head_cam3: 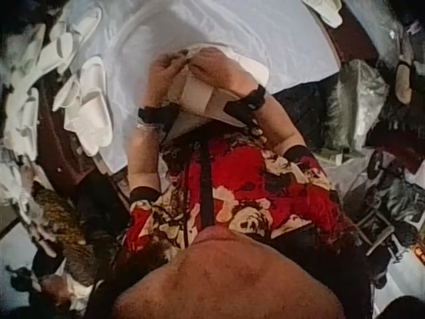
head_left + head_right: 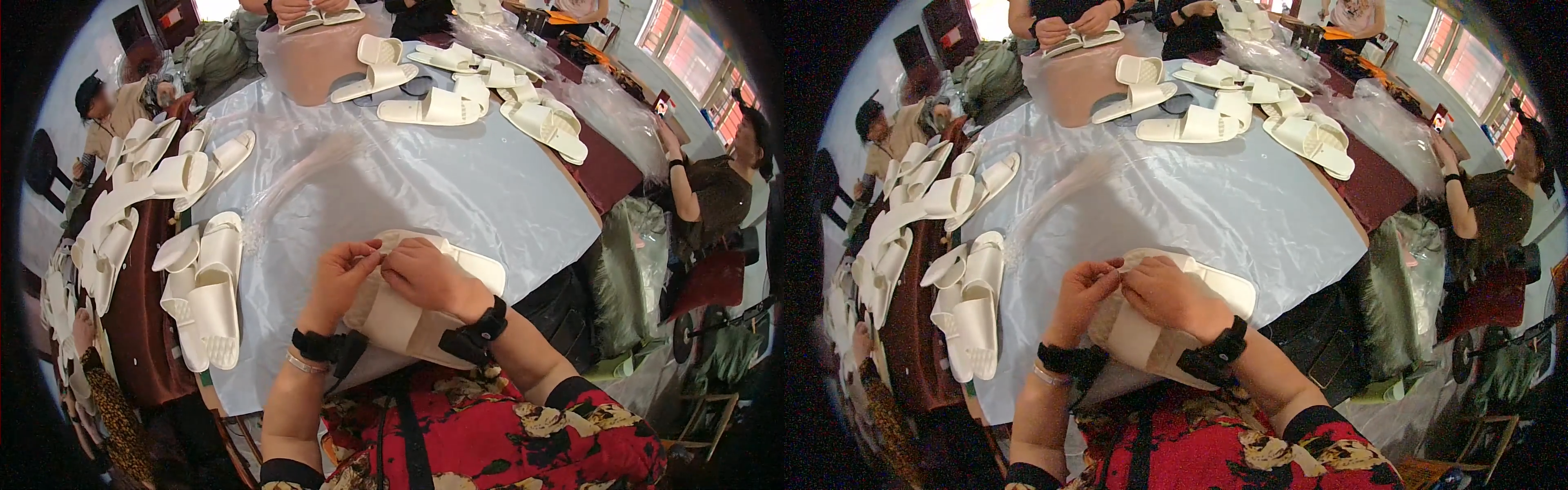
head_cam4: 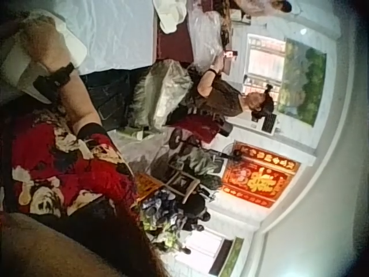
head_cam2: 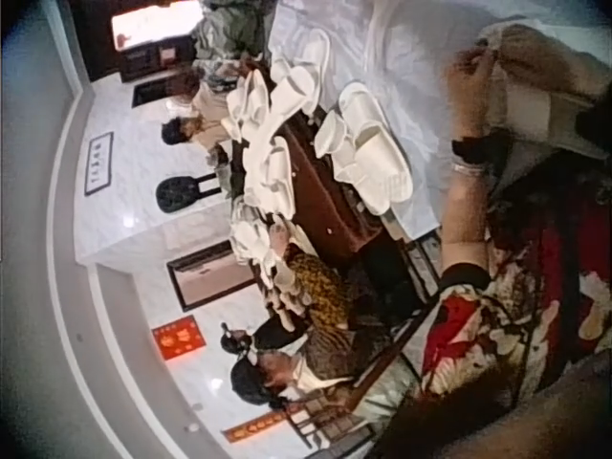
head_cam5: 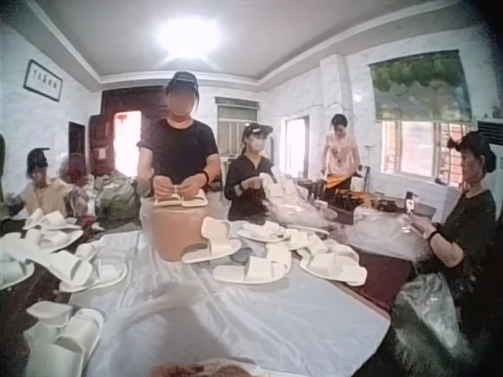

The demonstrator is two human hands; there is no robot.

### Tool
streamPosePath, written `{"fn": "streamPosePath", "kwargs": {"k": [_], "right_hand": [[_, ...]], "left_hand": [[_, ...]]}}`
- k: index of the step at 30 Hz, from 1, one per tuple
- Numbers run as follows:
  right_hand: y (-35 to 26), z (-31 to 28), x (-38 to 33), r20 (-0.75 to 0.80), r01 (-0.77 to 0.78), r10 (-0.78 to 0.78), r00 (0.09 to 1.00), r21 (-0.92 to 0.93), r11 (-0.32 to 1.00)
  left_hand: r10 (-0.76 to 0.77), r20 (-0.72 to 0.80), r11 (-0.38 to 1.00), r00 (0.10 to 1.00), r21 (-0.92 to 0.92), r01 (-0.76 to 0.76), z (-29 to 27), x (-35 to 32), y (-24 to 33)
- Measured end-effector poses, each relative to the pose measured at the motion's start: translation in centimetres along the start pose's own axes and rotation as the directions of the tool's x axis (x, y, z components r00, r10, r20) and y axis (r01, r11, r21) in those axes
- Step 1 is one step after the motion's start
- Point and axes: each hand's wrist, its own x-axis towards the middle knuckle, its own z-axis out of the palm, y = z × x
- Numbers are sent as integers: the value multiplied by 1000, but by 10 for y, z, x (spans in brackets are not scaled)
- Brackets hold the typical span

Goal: Assembling and inspecting slippers at a work table in a shoe manufacturing facility.

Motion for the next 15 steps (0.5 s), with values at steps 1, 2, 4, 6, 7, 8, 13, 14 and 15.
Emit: {"fn": "streamPosePath", "kwargs": {"k": [1, 2, 4, 6, 7, 8, 13, 14, 15], "right_hand": [[-1, 0, 2, 27, -21, 22, 999, -64, 998], [-1, 0, 3, 28, -22, 24, 999, -66, 998], [-3, 1, 6, 164, -77, 99, 981, -137, 988], [-6, 5, 4, 139, -65, 83, 987, -132, 989], [-6, 6, 3, 110, -56, 70, 991, -128, 990], [-3, 7, 2, 111, -52, 66, 992, -128, 990], [-1, 2, -1, -65, -76, 84, 994, 114, 991], [-1, 4, -1, -64, -80, 87, 994, 114, 990], [0, 6, 0, -55, -78, 84, 995, 95, 992]], "left_hand": [[46, -31, 999, 998, -7, -46, 5, -2, 5], [92, -63, 996, 994, -13, -93, 8, -3, 7], [76, -80, 993, 994, 93, -68, 5, -4, 9], [63, -97, 979, 993, 198, -43, 3, -4, 9], [66, -104, 961, 992, 275, -35, 1, -4, 9], [69, -112, 936, 991, 350, -26, 0, -4, 9], [113, 63, 795, 992, 593, -128, 5, -12, 4], [174, 157, 745, 972, 624, -234, 6, -13, 3], [174, 155, 745, 972, 625, -233, 6, -13, 0]]}}
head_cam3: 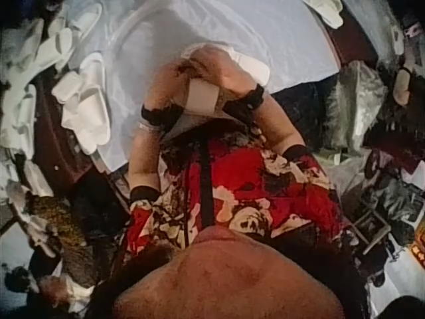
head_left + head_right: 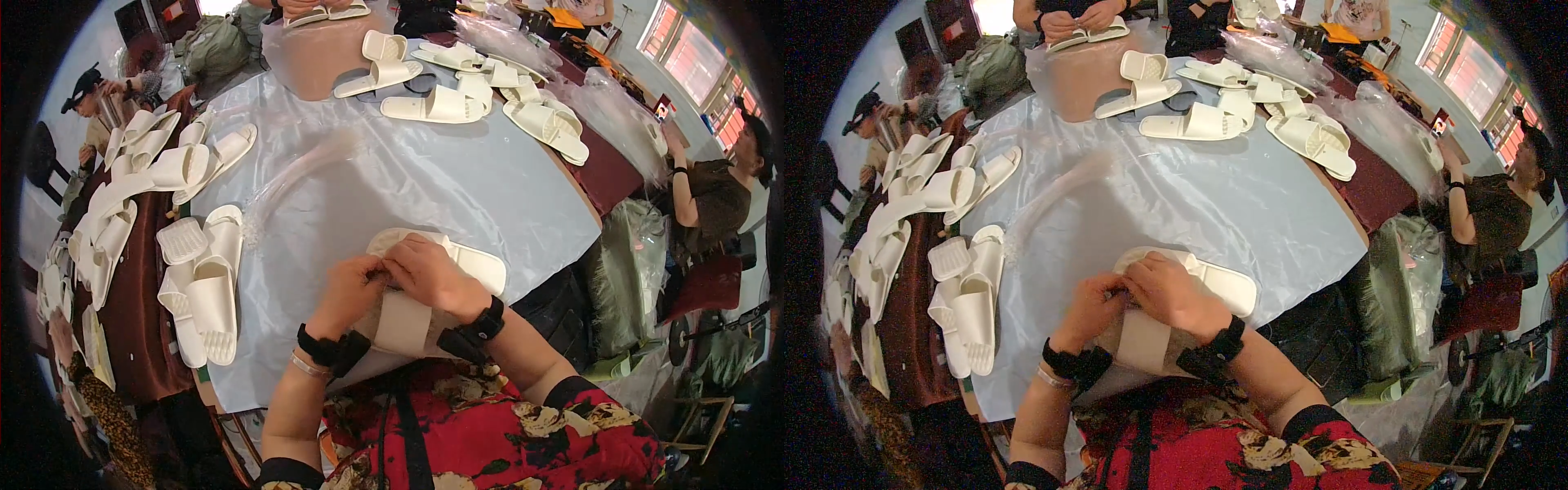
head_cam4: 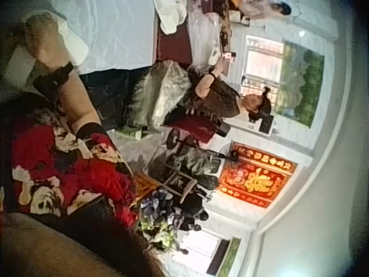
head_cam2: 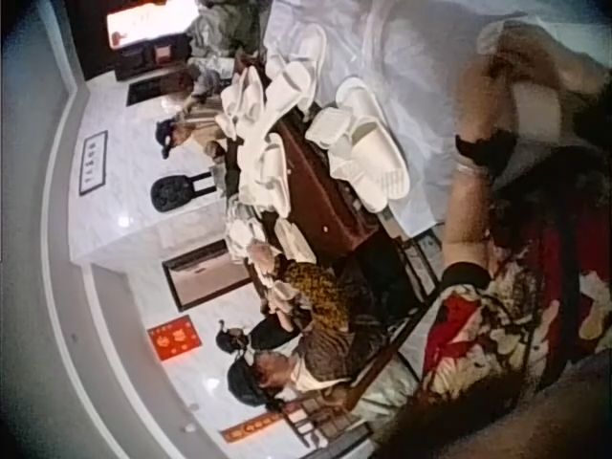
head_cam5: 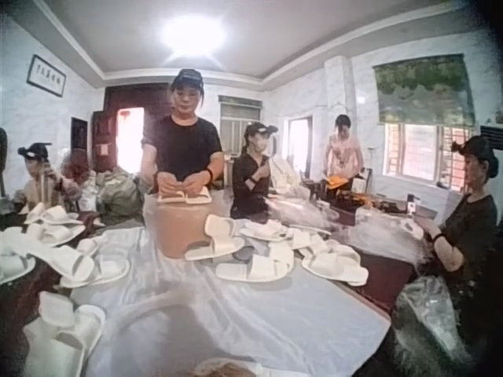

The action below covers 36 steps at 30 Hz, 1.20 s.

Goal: Assembling and inspecting slippers at a work table in a shoe manufacturing facility.

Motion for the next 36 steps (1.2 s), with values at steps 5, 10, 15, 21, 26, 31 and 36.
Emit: {"fn": "streamPosePath", "kwargs": {"k": [5, 10, 15, 21, 26, 31, 36], "right_hand": [[4, 3, -2, 16, -18, 18, 1000, -21, 1000], [4, 4, -2, -47, 82, -85, 995, -73, 994], [1, 2, -3, -60, 15, -17, 998, -45, 999], [7, -3, 4, -46, -15, 13, 999, -44, 999], [8, 0, 3, -73, -41, 36, 997, -63, 997], [4, -5, 2, 16, -15, 17, 1000, -129, 992], [-11, -8, 13, -67, 166, -176, 982, -134, 977]], "left_hand": [[-123, -51, 984, 991, -136, 115, -2, 0, -1], [-156, -94, 977, 983, -163, 139, -3, 2, -5], [-289, -135, 882, 948, -423, 209, -6, 1, -19], [-174, 97, 939, 980, -285, 195, -8, -1, -5], [-210, 179, 830, 961, -486, 272, -7, -1, -13], [-266, -15, 862, 964, -450, 231, -3, 1, -22], [-198, 60, 815, 978, -545, 198, -8, 4, -12]]}}
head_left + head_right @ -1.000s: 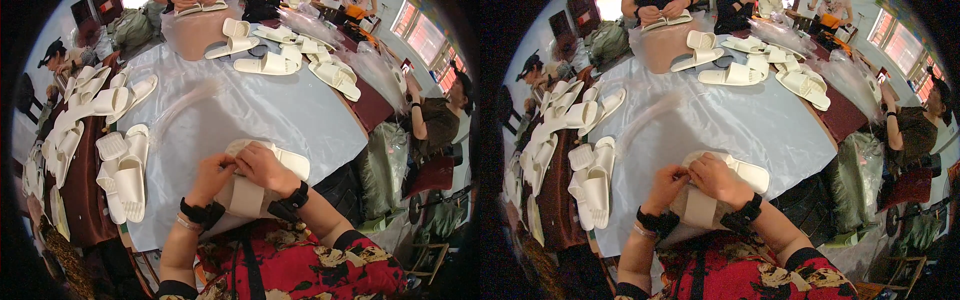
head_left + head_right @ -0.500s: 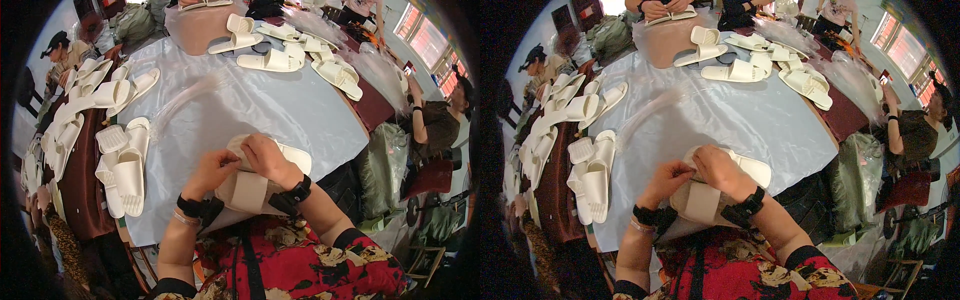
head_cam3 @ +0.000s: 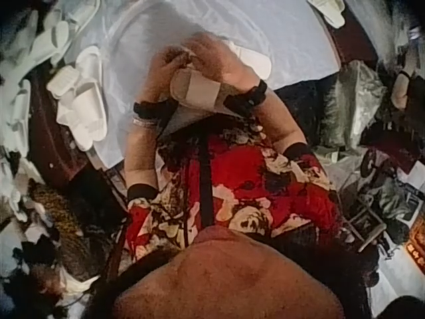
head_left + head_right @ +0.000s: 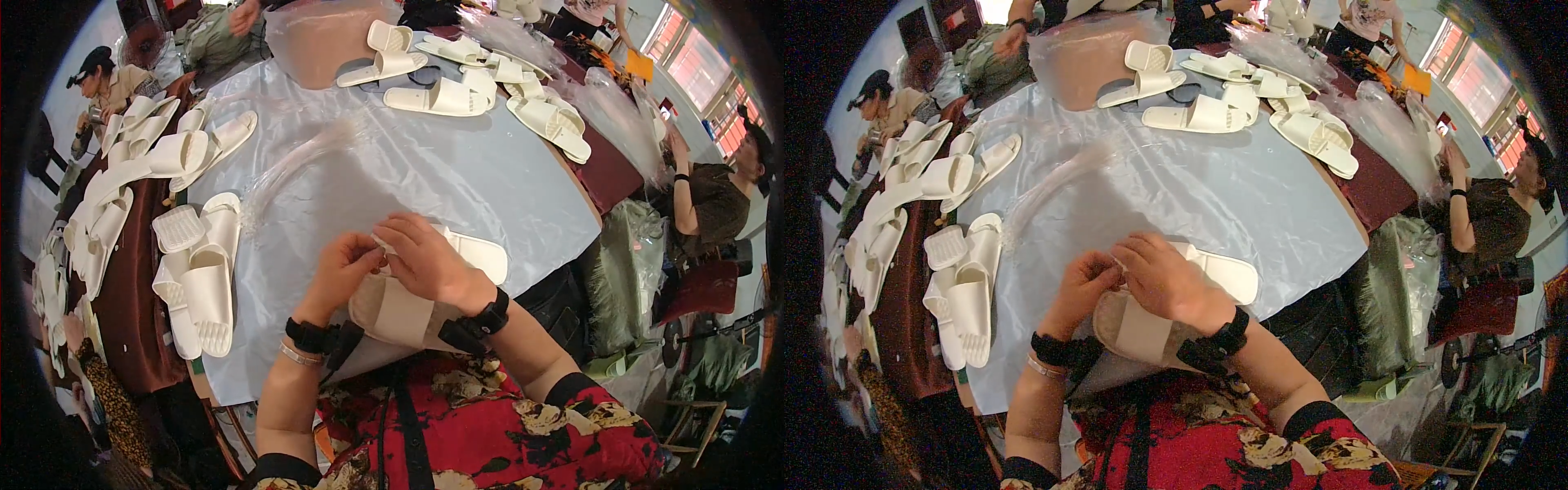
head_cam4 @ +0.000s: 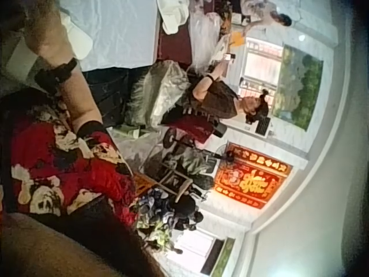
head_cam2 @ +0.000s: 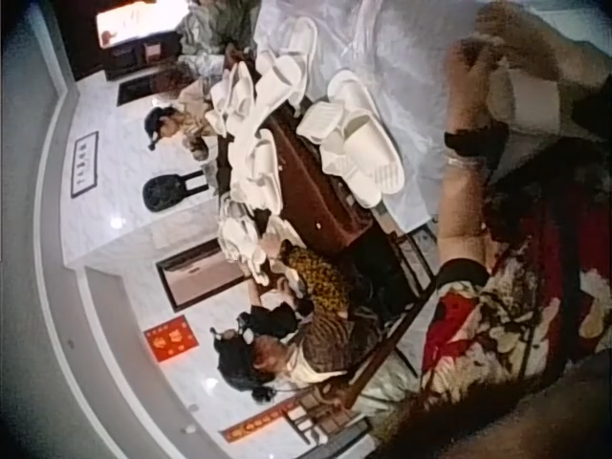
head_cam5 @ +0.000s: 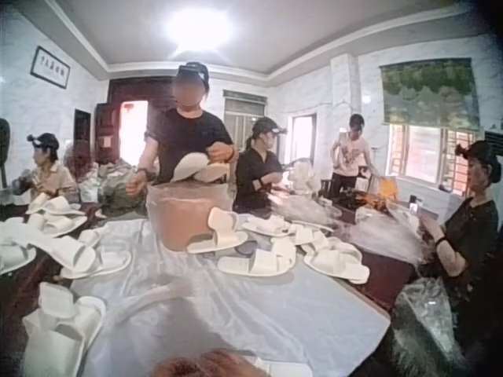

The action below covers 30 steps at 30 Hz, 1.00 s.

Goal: Assembling and inspecting slippers at a work table in a shoe manufacturing facility.

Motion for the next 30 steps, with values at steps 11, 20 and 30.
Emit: {"fn": "streamPosePath", "kwargs": {"k": [11, 20, 30], "right_hand": [[4, 6, -6, 110, 4, -7, 994, 27, 1000], [6, -16, -14, 13, 40, -40, 999, -62, 997], [-16, -56, -60, 280, -157, 180, 943, -103, 982]], "left_hand": [[-38, -13, 984, 999, -173, 35, -4, -6, -5], [-101, -214, 991, 971, 63, 117, -4, -4, -11], [-210, -351, 897, 912, -441, 37, -32, -13, 15]]}}
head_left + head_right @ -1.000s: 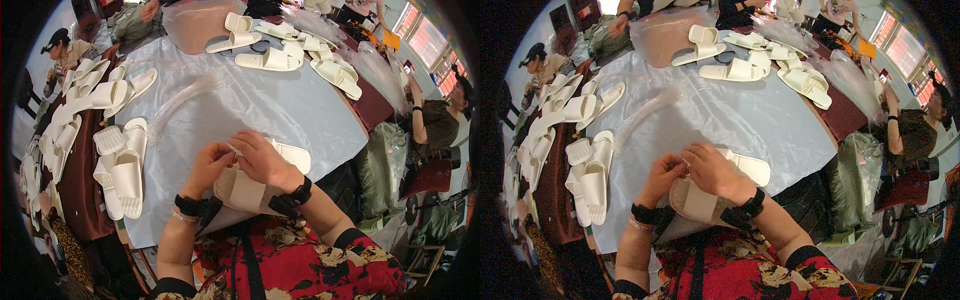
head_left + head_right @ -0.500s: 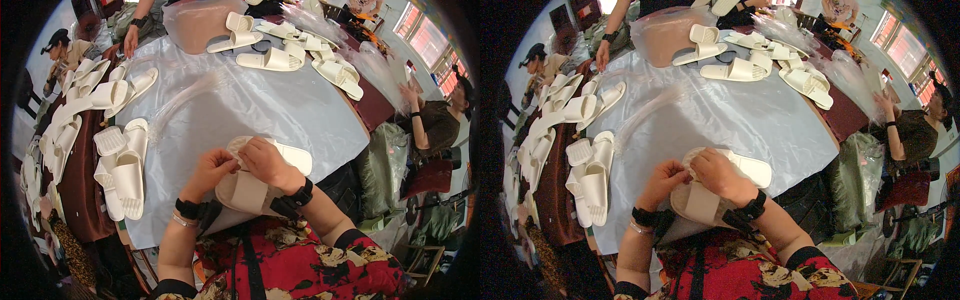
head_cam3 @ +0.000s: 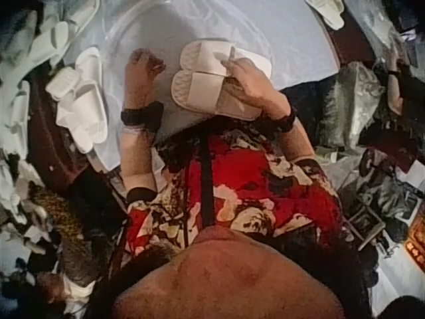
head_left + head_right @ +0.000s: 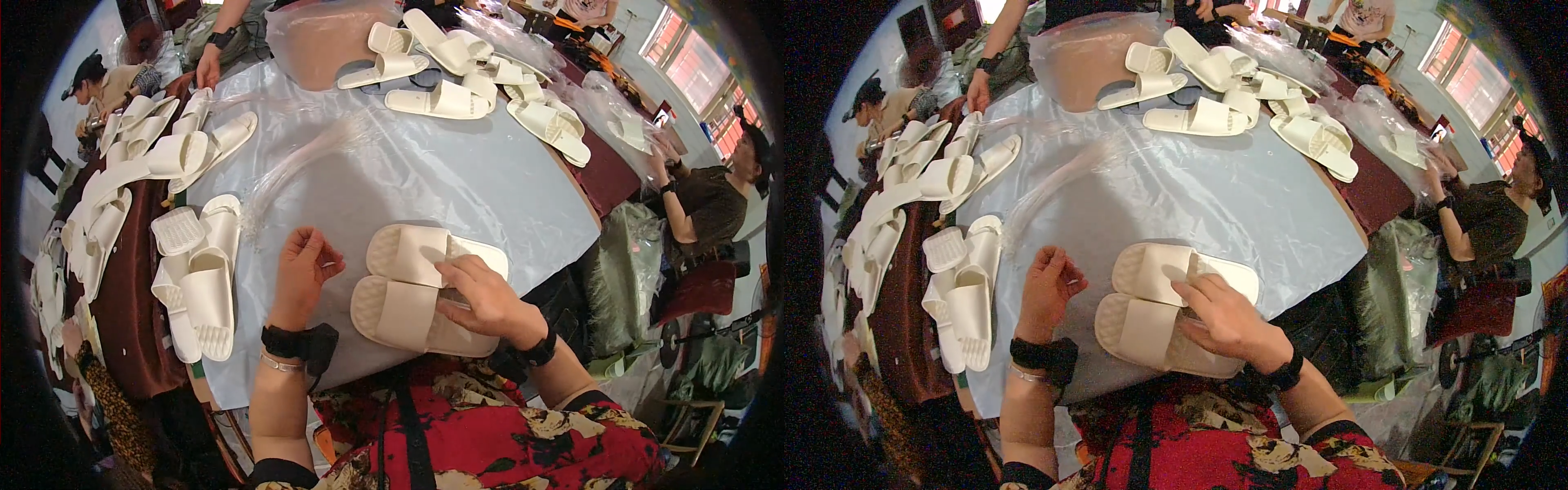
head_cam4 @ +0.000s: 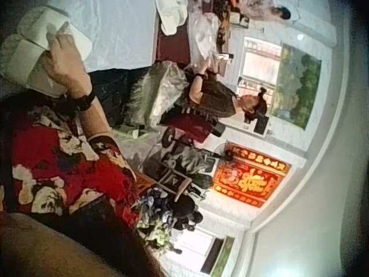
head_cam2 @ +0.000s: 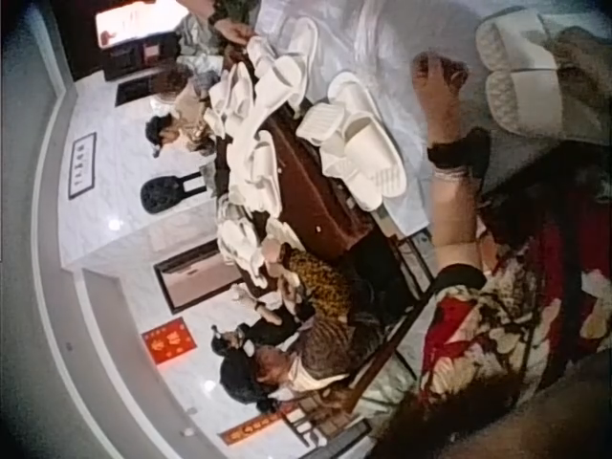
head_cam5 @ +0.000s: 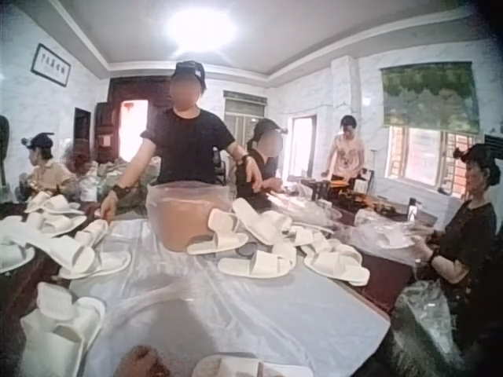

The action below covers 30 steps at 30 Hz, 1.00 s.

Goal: Assembling and inspecting slippers at a work table in a shoe manufacturing facility.

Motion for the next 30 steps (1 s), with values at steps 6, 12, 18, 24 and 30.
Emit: {"fn": "streamPosePath", "kwargs": {"k": [6, 12, 18, 24, 30], "right_hand": [[8, 34, 8, -37, 141, -141, 989, -27, 990], [26, 16, 16, -129, 139, -144, 981, -47, 989], [91, -67, 48, -262, -54, -58, 963, -400, 915], [167, -142, 58, -443, -440, 196, 875, -557, 704], [106, -39, 24, -102, -283, 265, 959, -265, 922]], "left_hand": [[-113, 189, 988, 975, 121, 91, -16, 4, -6], [5, 235, 688, 972, 705, -174, -22, -7, -8], [-86, 249, 527, 965, 833, -168, -33, -17, 4], [15, 260, 497, 966, 836, -233, -26, -15, -10], [120, 85, 476, 989, 870, -132, -27, -38, 13]]}}
